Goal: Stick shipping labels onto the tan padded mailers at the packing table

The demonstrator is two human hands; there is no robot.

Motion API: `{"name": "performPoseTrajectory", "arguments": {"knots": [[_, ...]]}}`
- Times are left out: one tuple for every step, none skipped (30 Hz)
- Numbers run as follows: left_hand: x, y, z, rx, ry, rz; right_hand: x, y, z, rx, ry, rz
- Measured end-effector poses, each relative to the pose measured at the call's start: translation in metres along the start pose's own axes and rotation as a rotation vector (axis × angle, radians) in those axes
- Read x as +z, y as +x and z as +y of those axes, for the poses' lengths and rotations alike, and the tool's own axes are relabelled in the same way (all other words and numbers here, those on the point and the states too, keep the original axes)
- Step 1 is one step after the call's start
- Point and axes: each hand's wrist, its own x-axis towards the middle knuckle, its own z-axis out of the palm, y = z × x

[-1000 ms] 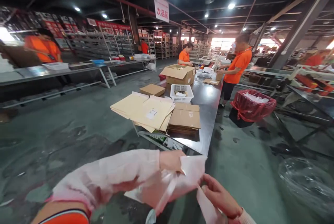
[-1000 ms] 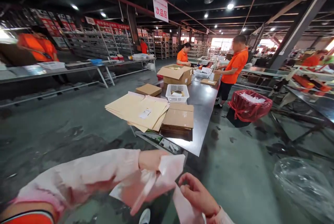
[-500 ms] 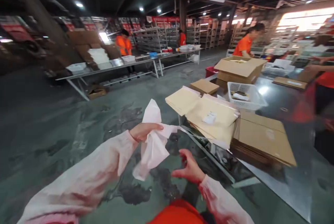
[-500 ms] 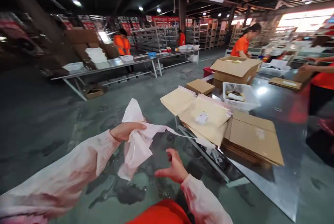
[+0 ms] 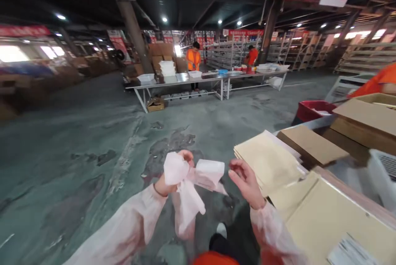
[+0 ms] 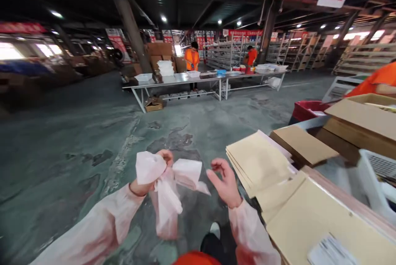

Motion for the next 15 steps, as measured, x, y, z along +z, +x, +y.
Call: {"name": "performPoseTrajectory", "arguments": {"knots": [[-0.002,0.022,0.005,-0.029,-0.001,-0.071,0.003,0.036,0.007,-0.003,0.042,-0.063],[-0.004,0.043,0.011,-0.052,0.008,-0.125,0.008,0.072,0.014,-0.003,0.088,-0.144],[-0.006,0.063,0.016,-0.054,0.037,-0.135,0.015,0.105,0.020,0.015,0.156,-0.253],[-0.009,0.084,0.021,-0.046,0.086,-0.108,0.023,0.135,0.027,0.067,0.250,-0.404],[-0.013,0.104,0.025,-0.027,0.131,-0.048,0.032,0.161,0.034,0.152,0.366,-0.581],[-0.020,0.123,0.027,0.001,0.166,0.024,0.042,0.182,0.043,0.242,0.492,-0.747],[-0.029,0.143,0.027,0.038,0.185,0.100,0.051,0.199,0.054,0.317,0.613,-0.871],[-0.040,0.162,0.025,0.088,0.203,0.175,0.061,0.212,0.066,0.373,0.711,-0.946],[-0.053,0.182,0.022,0.144,0.240,0.237,0.071,0.223,0.080,0.410,0.775,-0.974],[-0.067,0.202,0.017,0.201,0.307,0.285,0.081,0.233,0.096,0.430,0.805,-0.958],[-0.080,0.223,0.011,0.249,0.393,0.319,0.090,0.243,0.112,0.451,0.805,-0.895],[-0.094,0.245,0.004,0.279,0.481,0.343,0.098,0.255,0.128,0.491,0.772,-0.792],[-0.105,0.268,-0.002,0.285,0.547,0.358,0.106,0.270,0.144,0.546,0.713,-0.665],[-0.116,0.294,-0.008,0.269,0.583,0.364,0.111,0.288,0.160,0.595,0.654,-0.523],[-0.124,0.321,-0.012,0.239,0.588,0.362,0.115,0.310,0.174,0.628,0.605,-0.385]]}}
